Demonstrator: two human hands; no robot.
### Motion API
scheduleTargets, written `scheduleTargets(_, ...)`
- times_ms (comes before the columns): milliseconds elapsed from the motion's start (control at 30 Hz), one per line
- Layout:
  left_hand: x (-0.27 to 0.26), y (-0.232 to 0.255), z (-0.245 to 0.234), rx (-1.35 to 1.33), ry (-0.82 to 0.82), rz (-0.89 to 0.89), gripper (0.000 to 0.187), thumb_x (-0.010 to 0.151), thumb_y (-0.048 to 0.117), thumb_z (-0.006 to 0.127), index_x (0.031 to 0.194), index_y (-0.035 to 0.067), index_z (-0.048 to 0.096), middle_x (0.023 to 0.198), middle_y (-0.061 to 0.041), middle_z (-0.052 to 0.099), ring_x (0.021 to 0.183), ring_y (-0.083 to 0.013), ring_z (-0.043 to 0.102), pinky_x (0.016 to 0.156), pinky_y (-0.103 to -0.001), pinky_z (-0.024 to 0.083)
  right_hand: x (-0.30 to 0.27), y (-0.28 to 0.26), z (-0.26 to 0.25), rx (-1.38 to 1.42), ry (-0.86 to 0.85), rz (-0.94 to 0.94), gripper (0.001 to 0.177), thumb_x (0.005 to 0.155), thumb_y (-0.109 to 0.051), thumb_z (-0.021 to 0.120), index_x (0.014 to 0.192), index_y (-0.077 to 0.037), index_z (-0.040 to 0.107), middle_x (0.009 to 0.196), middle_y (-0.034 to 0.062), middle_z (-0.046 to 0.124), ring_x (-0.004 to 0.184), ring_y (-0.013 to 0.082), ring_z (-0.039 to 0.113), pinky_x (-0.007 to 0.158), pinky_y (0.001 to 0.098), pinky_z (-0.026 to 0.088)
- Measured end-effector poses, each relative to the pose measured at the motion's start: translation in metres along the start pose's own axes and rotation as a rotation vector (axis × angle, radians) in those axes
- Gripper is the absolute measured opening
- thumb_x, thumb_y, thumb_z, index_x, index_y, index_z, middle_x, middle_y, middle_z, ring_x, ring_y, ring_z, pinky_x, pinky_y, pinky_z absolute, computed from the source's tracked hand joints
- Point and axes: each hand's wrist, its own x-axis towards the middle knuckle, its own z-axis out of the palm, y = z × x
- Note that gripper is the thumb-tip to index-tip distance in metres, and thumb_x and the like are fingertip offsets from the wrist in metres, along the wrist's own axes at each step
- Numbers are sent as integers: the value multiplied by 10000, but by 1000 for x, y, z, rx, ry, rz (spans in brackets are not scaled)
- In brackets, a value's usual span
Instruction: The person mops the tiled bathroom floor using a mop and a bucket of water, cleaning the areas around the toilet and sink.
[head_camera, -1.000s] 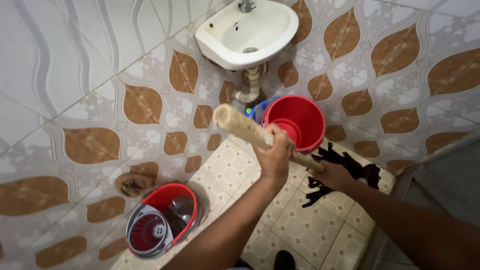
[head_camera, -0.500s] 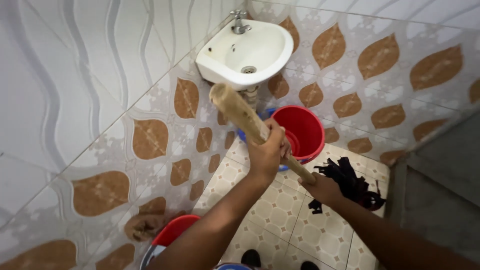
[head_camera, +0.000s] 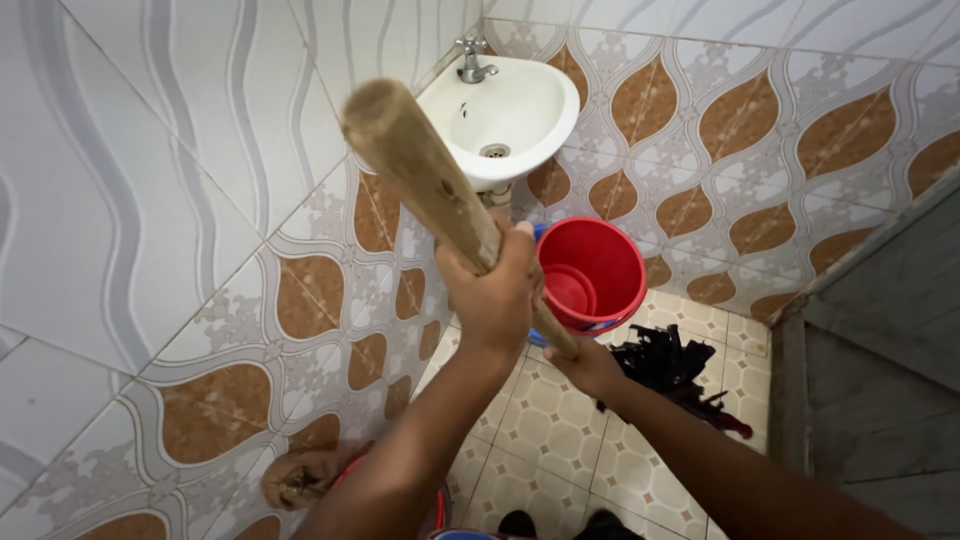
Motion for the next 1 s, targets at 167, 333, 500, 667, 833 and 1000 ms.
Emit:
scheduleTargets(167, -15, 7, 18, 242, 21, 190, 142, 968, 89, 684, 899, 30, 575, 756, -36, 593, 597, -97, 580, 563, -256, 496, -10, -8, -13, 119, -213, -57, 303, 930, -295, 644, 1110, -55, 677, 799, 110, 695, 697, 214, 665, 669, 402, 556)
scheduleTargets(333, -4, 20, 37, 253, 133, 74, 145, 857, 114, 675, 896, 64, 544, 769, -6, 597, 551, -74, 594, 472, -241, 526, -7, 2, -14, 153, -174, -339, 278, 912, -287, 687, 1050, -45, 695, 868, 36, 740, 795, 149, 696, 725, 369, 552)
scheduleTargets(500, 10, 28, 29, 146, 234, 99, 213, 921, 76, 620, 752, 31, 498, 568, -10, 478, 391, -112, 429, 344, -284, 362, -7, -2, 0, 10, -162, -149, 364, 925, -387, 718, 888, -26, 690, 713, 103, 682, 675, 232, 646, 659, 393, 519)
scheduleTargets(667, 21, 5, 14, 128, 382, 59, 196, 888, 38, 584, 730, 28, 470, 515, -22, 443, 354, -133, 401, 321, -322, 379, -2, 29, -2, 6, -273, -161, 270, 913, -333, 668, 918, -64, 689, 723, 94, 699, 690, 207, 698, 670, 381, 549)
scheduleTargets(833, 20, -38, 15, 76, 344, -32, 143, 862, 15, 559, 756, 41, 467, 527, -42, 457, 379, -144, 426, 358, -325, 415, 30, 102, -26, -131, -308, -216, 260, 914, -284, 646, 870, -35, 711, 738, 121, 709, 687, 257, 697, 660, 406, 564)
scheduleTargets(1000, 8, -95, 32, 108, 212, -36, 107, 871, 5, 532, 786, 48, 484, 560, -69, 507, 455, -182, 524, 526, -367, 546, 57, 165, -75, -228, -308, -32, 277, 916, -323, 658, 916, -49, 698, 789, 143, 725, 746, 278, 706, 723, 433, 565)
